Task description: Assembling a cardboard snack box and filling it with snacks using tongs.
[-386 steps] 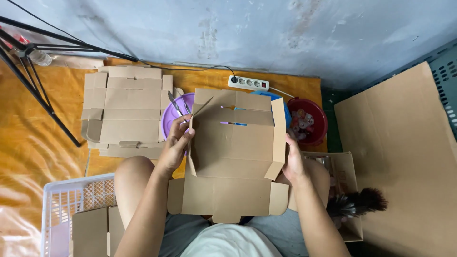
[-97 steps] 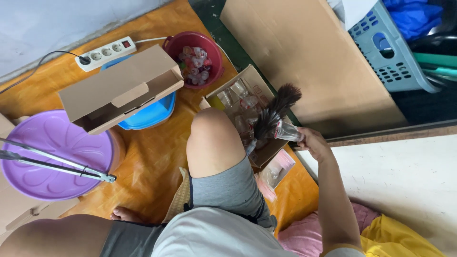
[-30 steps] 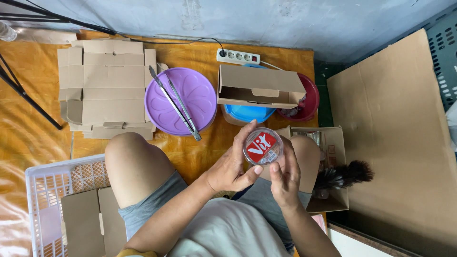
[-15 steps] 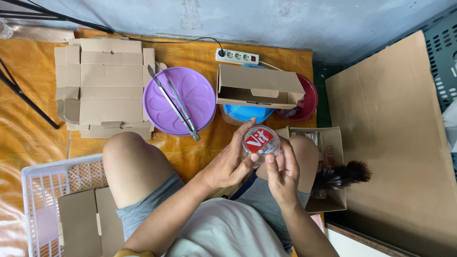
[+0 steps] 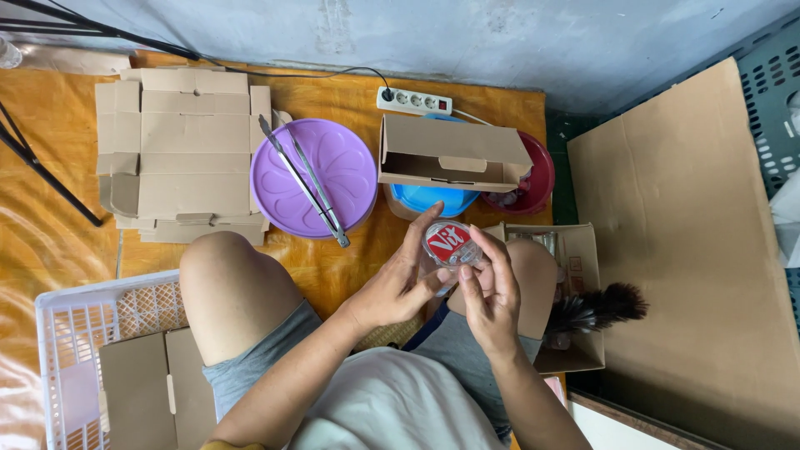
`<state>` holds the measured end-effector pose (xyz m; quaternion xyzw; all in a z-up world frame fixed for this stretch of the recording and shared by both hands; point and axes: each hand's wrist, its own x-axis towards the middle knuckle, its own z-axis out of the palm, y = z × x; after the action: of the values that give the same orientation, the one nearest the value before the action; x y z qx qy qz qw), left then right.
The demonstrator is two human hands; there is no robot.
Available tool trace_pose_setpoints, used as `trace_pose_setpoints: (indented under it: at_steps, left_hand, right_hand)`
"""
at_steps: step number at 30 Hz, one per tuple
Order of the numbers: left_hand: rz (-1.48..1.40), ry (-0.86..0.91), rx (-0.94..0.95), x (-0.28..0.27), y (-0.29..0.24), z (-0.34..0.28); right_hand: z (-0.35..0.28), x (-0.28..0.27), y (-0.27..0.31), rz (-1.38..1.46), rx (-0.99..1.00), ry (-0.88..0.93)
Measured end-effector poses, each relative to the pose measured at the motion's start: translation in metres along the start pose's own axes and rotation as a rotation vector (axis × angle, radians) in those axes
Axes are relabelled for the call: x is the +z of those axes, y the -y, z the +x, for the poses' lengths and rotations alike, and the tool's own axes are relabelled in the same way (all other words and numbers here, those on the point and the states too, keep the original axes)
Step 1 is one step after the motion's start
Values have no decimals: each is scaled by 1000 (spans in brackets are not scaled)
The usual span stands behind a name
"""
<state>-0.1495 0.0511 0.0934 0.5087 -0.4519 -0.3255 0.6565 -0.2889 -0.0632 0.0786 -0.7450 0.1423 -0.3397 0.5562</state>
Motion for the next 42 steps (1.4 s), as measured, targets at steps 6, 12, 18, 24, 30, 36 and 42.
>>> trace_pose_setpoints:
  at_steps: [6,12,18,24,30,36,42]
  left_hand:
    - [-18,-55,-85,5,4,0]
    - [-42,-188,-235,14,16,6]
    - [137,-118,-338,19,20,26]
    - [985,-477,118,-33,72,61]
    - [1067,-262,-106,-76,146,89]
    - [1010,-344,-145,-92,155,110]
    - [1003,-325,-192,-109,160,130]
  right_hand:
    - [-3,-4,-8,-37,70,2]
    - [-8,14,-24,-39,125,48]
    - [-4,4,-66,-231,267,-89]
    - [19,-34,-78,-194,284,-94]
    - [56,-51,-70,-656,490,35]
    - [75,-75,-94,-722,504,134]
    - [112,-66,-89,-863,501,276]
